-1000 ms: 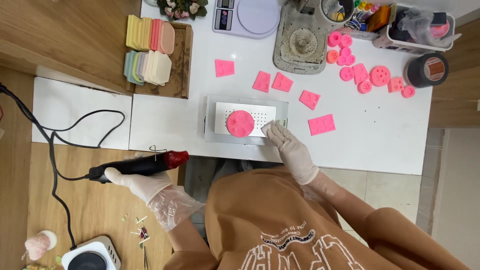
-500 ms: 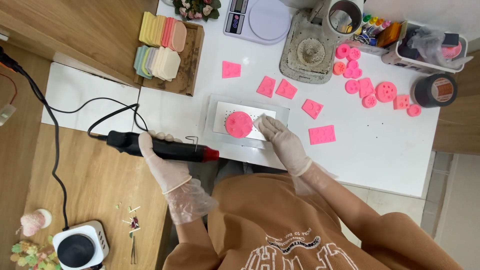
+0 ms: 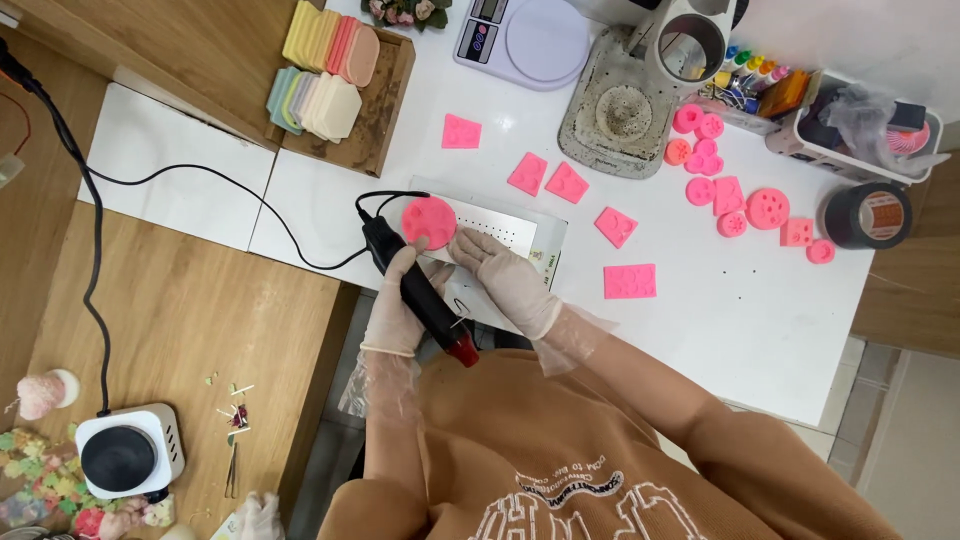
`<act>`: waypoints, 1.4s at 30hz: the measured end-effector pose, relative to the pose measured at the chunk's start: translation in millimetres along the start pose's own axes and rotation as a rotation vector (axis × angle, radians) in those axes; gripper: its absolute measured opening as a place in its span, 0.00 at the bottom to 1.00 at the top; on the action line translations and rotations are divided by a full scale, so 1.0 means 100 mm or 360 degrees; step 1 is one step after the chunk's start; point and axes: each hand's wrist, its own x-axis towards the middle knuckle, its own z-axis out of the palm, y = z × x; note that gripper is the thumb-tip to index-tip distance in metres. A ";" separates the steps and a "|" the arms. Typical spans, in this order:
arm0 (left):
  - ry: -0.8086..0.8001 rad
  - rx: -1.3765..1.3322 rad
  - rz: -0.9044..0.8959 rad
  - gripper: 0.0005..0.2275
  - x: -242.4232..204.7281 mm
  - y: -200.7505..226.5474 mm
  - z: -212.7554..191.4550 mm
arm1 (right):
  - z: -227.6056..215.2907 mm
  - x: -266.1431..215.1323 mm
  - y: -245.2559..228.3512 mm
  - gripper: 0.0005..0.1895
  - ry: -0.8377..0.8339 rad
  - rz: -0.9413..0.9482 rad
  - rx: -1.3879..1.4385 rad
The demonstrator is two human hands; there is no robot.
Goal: The person uses a heat gun to soften and shape pink circular wax pieces on a perforated metal plate. They repeatedly apply heat, rotate the wax, and wipe the surface with a cloth while working at a white countertop with other wax shapes nearby.
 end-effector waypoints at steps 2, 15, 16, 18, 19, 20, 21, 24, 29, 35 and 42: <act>0.0047 0.0047 0.0012 0.20 0.08 0.03 0.03 | -0.06 -0.01 -0.03 0.26 -0.0006 -0.0075 -0.0145; 0.0022 0.0809 0.0451 0.17 0.46 0.39 0.03 | -0.21 0.09 -0.02 0.40 0.0066 -0.0116 -0.0154; 0.0042 0.0868 0.0489 0.16 0.47 0.40 0.03 | -0.16 -0.03 0.08 0.38 0.0026 -0.0161 -0.0154; 0.0057 0.0925 0.0521 0.15 0.40 0.47 0.05 | -0.16 -0.11 0.20 0.36 -0.0017 -0.0199 -0.0156; 0.0177 0.0906 0.0449 0.14 0.30 0.55 0.06 | -0.21 -0.08 0.22 0.39 -0.0020 -0.0125 -0.0191; 0.0304 0.0885 0.0380 0.14 0.20 0.63 0.07 | -0.25 -0.04 0.24 0.42 -0.0025 -0.0060 -0.0222; 0.0308 0.0882 0.0377 0.14 0.17 0.68 0.00 | -0.21 0.14 0.15 0.42 -0.0030 -0.0060 -0.0220; 0.0297 0.0364 0.0382 0.13 -0.06 0.80 -0.16 | -0.02 0.36 -0.09 0.42 0.0072 0.0071 -0.0139; 0.0310 0.0352 0.0504 0.15 -0.30 1.04 -0.21 | 0.20 -0.02 0.05 0.33 0.0009 -0.0065 -0.0089; 0.0254 0.0228 0.0484 0.16 -0.37 0.97 -0.29 | 0.09 0.45 -0.25 0.37 0.0214 -0.0078 -0.0308; 0.0271 0.0284 0.0516 0.16 -0.30 1.02 -0.38 | -0.10 -0.02 0.08 0.37 -0.0017 -0.0126 -0.0415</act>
